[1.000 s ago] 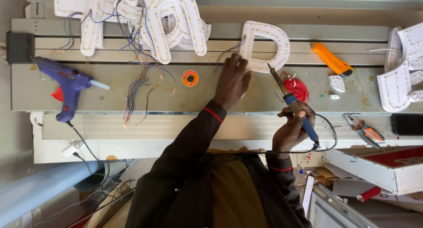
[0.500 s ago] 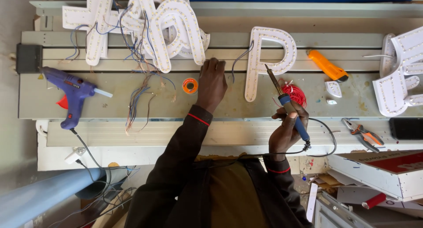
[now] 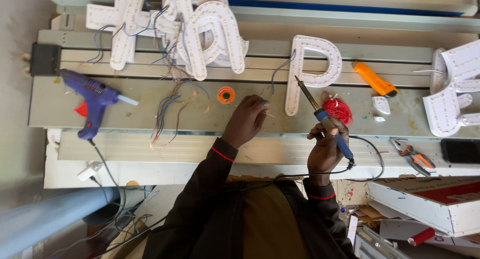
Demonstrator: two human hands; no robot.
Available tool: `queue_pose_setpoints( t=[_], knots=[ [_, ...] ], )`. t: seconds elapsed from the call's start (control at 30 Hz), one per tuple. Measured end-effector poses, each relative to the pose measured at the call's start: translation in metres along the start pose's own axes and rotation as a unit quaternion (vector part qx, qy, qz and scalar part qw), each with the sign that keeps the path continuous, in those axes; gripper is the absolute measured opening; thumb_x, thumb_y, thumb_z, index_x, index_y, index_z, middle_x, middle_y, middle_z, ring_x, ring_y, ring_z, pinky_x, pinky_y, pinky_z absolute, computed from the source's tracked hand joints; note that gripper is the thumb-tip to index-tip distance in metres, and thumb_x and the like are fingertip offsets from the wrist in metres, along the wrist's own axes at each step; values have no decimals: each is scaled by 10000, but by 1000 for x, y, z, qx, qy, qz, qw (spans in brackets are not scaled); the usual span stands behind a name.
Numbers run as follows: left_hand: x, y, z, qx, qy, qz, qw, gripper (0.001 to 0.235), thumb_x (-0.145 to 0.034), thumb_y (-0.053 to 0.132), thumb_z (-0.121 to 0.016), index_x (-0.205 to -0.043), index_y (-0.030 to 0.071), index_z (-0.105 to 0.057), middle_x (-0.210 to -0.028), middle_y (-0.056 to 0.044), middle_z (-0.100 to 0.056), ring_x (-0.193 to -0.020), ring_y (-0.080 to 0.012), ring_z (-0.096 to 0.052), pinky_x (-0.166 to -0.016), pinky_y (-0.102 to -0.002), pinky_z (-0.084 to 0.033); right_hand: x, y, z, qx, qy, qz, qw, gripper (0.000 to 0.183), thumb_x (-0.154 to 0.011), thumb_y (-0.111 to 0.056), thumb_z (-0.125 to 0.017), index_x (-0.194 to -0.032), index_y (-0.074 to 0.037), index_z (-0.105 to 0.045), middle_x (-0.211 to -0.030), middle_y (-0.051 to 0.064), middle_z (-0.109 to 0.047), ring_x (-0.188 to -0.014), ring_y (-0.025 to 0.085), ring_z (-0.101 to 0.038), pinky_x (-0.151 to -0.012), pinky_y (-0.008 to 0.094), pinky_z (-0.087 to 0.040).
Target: Soldering electrical wires to LED strips mounted on plastic sign letters to create illuminated signage.
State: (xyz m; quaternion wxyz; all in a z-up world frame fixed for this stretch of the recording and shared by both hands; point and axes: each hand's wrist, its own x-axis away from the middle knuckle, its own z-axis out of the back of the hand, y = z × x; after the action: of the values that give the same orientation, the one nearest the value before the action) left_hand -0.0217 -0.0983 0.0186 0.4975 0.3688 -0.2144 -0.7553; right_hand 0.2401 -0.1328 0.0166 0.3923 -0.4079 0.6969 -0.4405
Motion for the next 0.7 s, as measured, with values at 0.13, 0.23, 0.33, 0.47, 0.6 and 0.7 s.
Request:
queue_pose_setpoints(
  t=[0.13, 0.23, 0.33, 0.47, 0.6, 0.7],
  knots=[
    [22, -4, 0, -1, -5, 13, 1000, 166, -1155, 106, -658, -1283, 10, -701, -1095, -153, -676, -1175, -427, -758, -985, -505, -644, 11, 7, 2, -12, -28, -25, 999, 416, -1188, -375, -600, -1405, -20, -630, -1028, 203, -733, -885, 257, -780, -674, 335, -653],
    [33, -2, 8, 25, 12, -14, 1000, 152, -1170, 107, -640, -1259, 2, -705, -1108, -175, -684, -1174, -450, -755, -972, -523, -658, 14, 3, 4, -19, -47, -29, 998, 432, -1183, -363, -602, -1424, -6, -641, -1006, 225, -738, -862, 274, -787, -684, 353, -651],
    [43, 0, 21, 43, 29, -20, 998, 146, -1164, 52, -638, -1285, 18, -712, -1144, -190, -713, -1207, -458, -751, -996, -531, -657, 11, -15, 19, -34, -54, -22, 998, 446, -1163, -378, -623, -1413, -10, -651, -965, 244, -739, -832, 291, -793, -677, 369, -658],
    [55, -6, 39, 52, 67, 20, 996, 170, -1200, 133, -615, -1293, 39, -723, -1171, -177, -734, -1206, -431, -757, -997, -531, -660, 16, -52, 2, 19, -88, 60, 994, 291, -1115, -322, -690, -1200, -45, -703, -981, 248, -771, -830, 319, -795, -718, 387, -643],
    [60, 2, 60, 49, 96, 38, 993, 151, -1177, 51, -620, -1262, 23, -743, -1139, -186, -732, -1160, -453, -756, -997, -555, -652, 45, -44, 21, 169, -77, 98, 978, 368, -1134, -301, -733, -1235, 52, -759, -914, 274, -766, -736, 317, -776, -713, 433, -648],
    [66, -2, 57, 71, 110, 49, 990, 155, -1169, 80, -658, -1277, 66, -768, -1153, -140, -757, -1176, -410, -766, -1014, -521, -656, 56, -61, 32, 124, -41, 99, 987, 466, -1160, -340, -653, -1297, 105, -681, -949, 319, -734, -705, 332, -766, -695, 447, -681]
  ],
)
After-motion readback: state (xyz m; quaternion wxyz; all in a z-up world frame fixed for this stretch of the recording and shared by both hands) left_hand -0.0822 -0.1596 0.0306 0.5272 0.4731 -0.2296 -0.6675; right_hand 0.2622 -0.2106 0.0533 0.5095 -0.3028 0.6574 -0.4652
